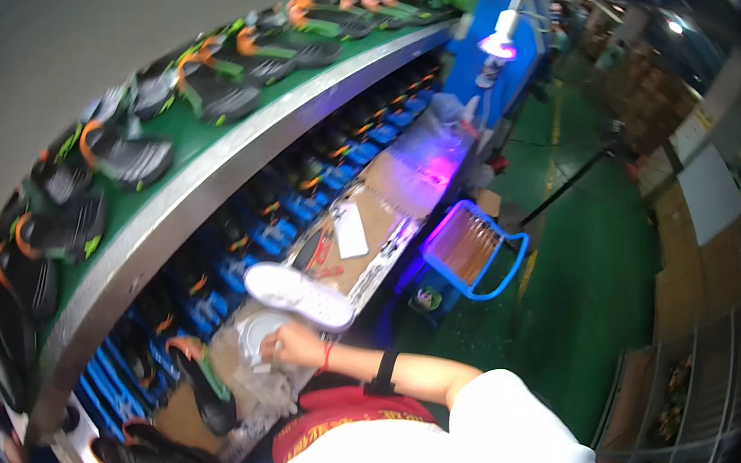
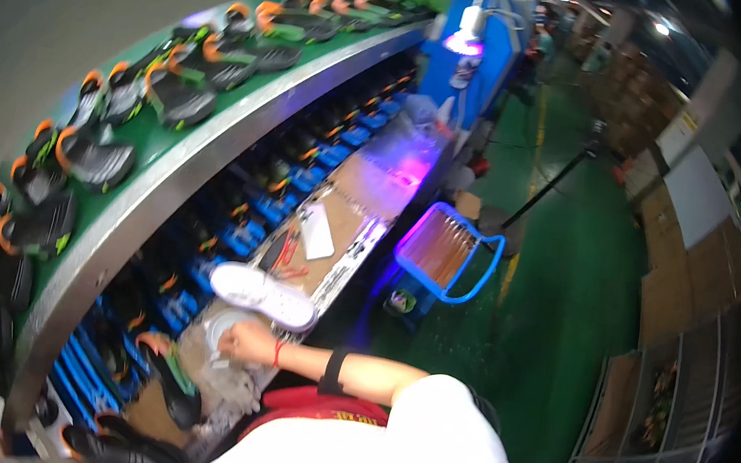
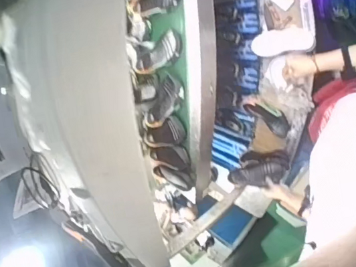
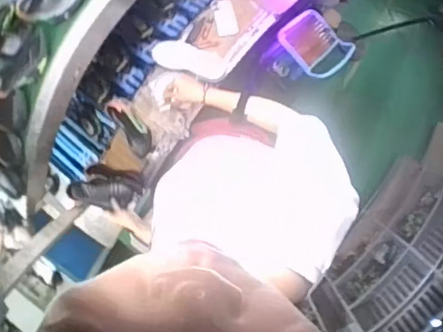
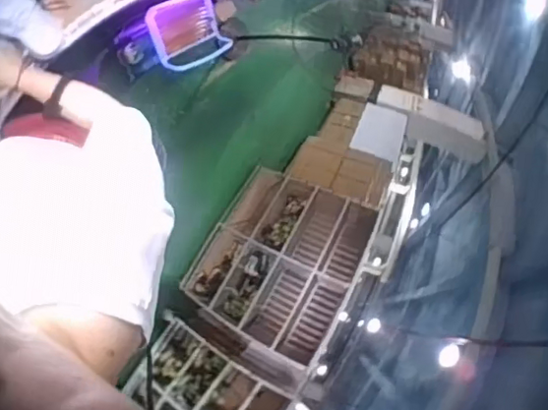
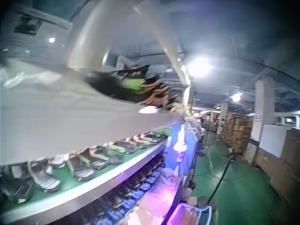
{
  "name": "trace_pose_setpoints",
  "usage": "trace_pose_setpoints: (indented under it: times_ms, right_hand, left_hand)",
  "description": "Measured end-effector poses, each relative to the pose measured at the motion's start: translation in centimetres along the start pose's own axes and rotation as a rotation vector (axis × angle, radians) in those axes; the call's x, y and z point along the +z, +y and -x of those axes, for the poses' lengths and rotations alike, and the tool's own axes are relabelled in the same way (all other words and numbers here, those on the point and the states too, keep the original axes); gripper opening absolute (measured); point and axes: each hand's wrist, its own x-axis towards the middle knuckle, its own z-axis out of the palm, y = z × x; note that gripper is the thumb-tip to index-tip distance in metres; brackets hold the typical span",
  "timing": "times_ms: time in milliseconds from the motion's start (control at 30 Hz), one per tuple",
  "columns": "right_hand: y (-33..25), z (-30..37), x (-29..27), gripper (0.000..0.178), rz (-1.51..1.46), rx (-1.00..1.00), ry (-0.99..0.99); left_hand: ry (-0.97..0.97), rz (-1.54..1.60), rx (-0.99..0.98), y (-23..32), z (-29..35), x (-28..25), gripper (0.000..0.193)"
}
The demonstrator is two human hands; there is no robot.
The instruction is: Apply liquid glue or primer to the bottom of shoe soles using a small brush/applicator.
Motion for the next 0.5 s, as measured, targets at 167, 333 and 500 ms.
trace_pose_setpoints:
  times_ms: [167, 333, 500]
  right_hand:
    - [2.8, -1.3, -1.7, 0.015, 0.335, -0.213, 0.125]
    - [2.5, -2.7, -0.3, 0.016, 0.384, -0.174, 0.080]
    - [3.6, -2.5, 1.3, 0.015, 0.532, -0.176, 0.014]
  left_hand:
    - [-0.354, 0.242, 0.020, 6.8, 6.7, 2.0, 0.070]
    - [-0.436, 0.909, -0.229, 6.5, 7.7, 3.3, 0.082]
    - [-0.274, 0.855, -0.190, 7.5, 8.6, 5.0, 0.083]
